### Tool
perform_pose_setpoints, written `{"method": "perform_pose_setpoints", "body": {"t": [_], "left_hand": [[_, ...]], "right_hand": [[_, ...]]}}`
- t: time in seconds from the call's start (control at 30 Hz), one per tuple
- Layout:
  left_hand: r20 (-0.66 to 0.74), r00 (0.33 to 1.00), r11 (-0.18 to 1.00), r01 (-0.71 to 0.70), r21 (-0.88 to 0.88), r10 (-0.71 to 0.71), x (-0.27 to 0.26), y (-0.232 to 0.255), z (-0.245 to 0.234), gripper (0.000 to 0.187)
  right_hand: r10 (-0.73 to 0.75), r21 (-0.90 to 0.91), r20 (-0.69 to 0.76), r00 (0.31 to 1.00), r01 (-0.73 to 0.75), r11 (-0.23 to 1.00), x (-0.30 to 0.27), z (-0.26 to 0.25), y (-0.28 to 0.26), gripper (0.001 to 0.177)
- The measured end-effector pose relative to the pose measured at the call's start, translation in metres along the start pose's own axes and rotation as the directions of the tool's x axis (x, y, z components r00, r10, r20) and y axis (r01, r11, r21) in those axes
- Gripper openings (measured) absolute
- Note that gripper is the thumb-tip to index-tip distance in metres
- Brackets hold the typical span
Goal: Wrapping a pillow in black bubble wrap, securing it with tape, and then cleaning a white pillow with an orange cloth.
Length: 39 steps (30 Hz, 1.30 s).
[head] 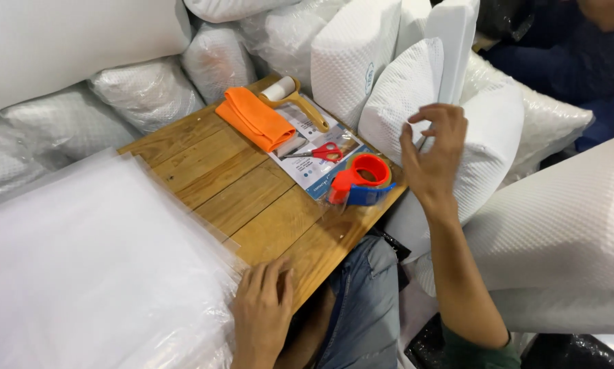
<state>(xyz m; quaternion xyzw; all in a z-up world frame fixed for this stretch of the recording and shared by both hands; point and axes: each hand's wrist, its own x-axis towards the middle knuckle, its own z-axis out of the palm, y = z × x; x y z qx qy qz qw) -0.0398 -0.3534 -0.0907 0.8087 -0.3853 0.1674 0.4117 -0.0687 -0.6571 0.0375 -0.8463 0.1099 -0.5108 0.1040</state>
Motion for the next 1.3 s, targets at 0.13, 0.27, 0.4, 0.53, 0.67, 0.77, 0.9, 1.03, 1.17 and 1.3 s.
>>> {"method": "perform_pose_setpoints", "body": {"t": [0.13,0.27,0.4,0.53,0.67,0.77,0.9,1.03,1.17,1.3], "left_hand": [[0.064,0.998,0.998,-0.011,0.059,0.007,-0.007,0.000,0.001,0.021],[0.066,0.998,1.000,-0.003,0.021,0.001,-0.007,-0.001,0.001,0.018],[0.034,0.999,0.999,0.012,0.035,-0.013,-0.007,0.000,0.003,0.016],[0.043,0.999,0.997,-0.030,0.064,0.027,-0.010,-0.004,0.007,0.017],[0.005,0.999,0.997,-0.041,0.072,0.041,-0.008,-0.004,0.007,0.014],[-0.011,0.998,0.996,-0.067,0.064,0.068,-0.008,-0.006,0.009,0.014],[-0.012,0.996,0.994,-0.089,0.060,0.090,-0.008,-0.007,0.010,0.014],[-0.039,0.995,0.993,-0.092,0.067,0.095,-0.011,-0.012,0.016,0.014],[-0.066,0.993,0.992,-0.097,0.079,0.102,-0.014,-0.017,0.023,0.015],[-0.036,0.998,0.996,-0.054,0.074,0.057,-0.020,-0.020,0.028,0.018]], "right_hand": [[-0.008,-0.059,0.167,0.986,0.018,0.998,0.025,0.053,0.048,0.020],[0.112,-0.371,0.359,0.927,0.031,0.928,0.046,0.078,0.089,0.022],[0.190,-0.539,0.354,0.916,0.034,0.842,0.068,0.063,0.122,0.032],[0.318,-0.672,0.296,0.901,-0.041,0.739,0.079,0.036,0.170,0.042],[0.721,-0.748,0.278,0.635,-0.327,0.577,0.072,0.007,0.170,0.078],[0.911,-0.825,0.319,0.262,-0.396,0.403,0.061,0.003,0.164,0.094],[0.939,-0.885,0.307,0.153,-0.316,0.341,0.058,0.021,0.174,0.088],[0.935,-0.895,0.304,0.185,-0.281,0.347,0.054,0.036,0.186,0.087],[0.927,-0.896,0.292,0.234,-0.272,0.351,0.046,0.050,0.210,0.085],[0.819,-0.816,0.380,0.430,-0.261,0.516,0.040,0.050,0.196,0.103]]}}
